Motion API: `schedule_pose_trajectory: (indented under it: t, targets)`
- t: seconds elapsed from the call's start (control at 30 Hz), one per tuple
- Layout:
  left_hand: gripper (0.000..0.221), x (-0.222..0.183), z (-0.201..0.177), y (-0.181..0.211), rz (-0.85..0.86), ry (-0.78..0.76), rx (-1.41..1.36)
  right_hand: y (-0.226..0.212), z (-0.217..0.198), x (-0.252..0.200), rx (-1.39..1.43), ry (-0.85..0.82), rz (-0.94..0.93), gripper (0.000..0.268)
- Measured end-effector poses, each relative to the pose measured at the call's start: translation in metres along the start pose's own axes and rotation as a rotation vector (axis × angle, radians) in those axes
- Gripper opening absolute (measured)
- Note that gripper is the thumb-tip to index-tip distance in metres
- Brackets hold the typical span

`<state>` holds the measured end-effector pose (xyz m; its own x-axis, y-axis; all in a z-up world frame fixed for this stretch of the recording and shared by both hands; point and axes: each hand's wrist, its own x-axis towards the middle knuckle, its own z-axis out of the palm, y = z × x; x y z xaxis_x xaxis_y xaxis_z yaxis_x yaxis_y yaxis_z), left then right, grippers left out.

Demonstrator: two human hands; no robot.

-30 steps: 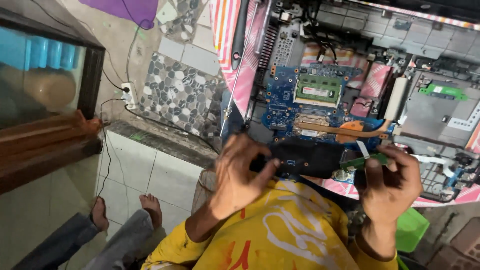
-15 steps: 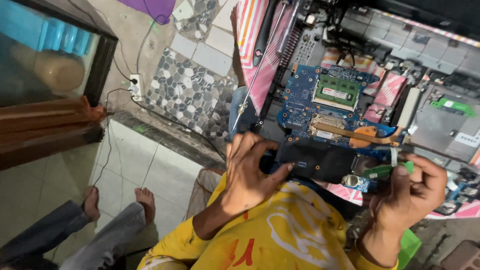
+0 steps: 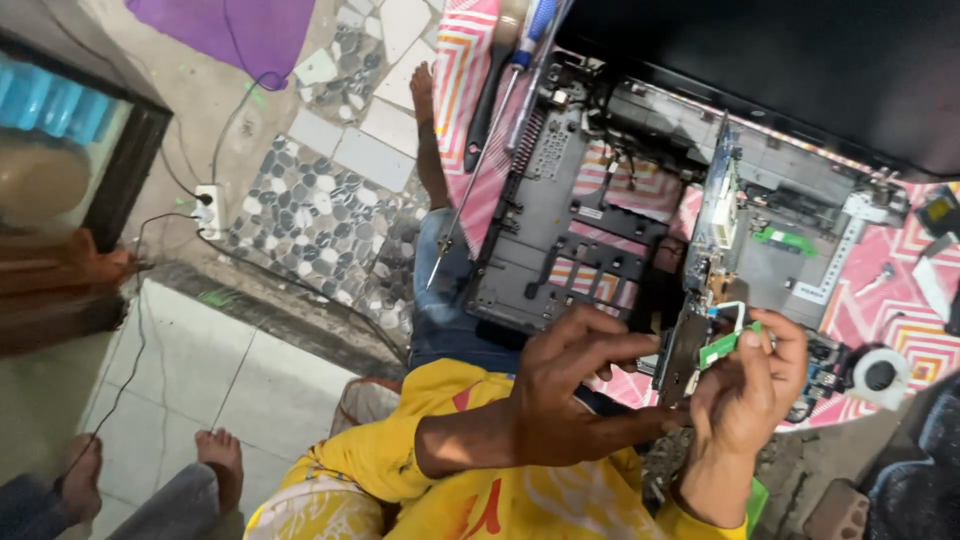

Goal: Disassembling a laptop and attempting to install a RAM module into the motherboard slot.

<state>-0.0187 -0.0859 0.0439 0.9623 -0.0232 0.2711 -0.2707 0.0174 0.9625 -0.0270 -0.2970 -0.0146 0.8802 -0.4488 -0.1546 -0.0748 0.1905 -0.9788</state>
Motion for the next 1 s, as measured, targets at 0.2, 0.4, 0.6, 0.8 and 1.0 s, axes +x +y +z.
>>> schedule_pose_trajectory:
  t: [0.2,0.4,0.6,0.8,1.0]
  targets:
    - [0.048,0.002,0.002,-0.003,0.035,0.005,-0.021,0.004,-0.007,0.000,0.050,-0.009,0.021,0.023]
    - [0.043,-0.020,-0.010,-0.022,-0.333,0.043,-0.075,0.015,-0.008,-0.005,0.072,-0.036,0.061,0.030]
    - [0.032,-0.024,-0.042,-0.045,-0.564,0.095,-0.199,0.015,-0.003,-0.013,0.016,-0.077,0.037,0.025]
    - [0.031,-0.026,-0.056,-0.064,-0.630,0.055,-0.236,0.020,-0.005,-0.015,-0.007,-0.099,0.030,0.027]
    - [0.031,-0.026,-0.058,-0.072,-0.675,0.089,-0.175,0.005,-0.021,0.007,0.131,0.066,-0.168,0.022]
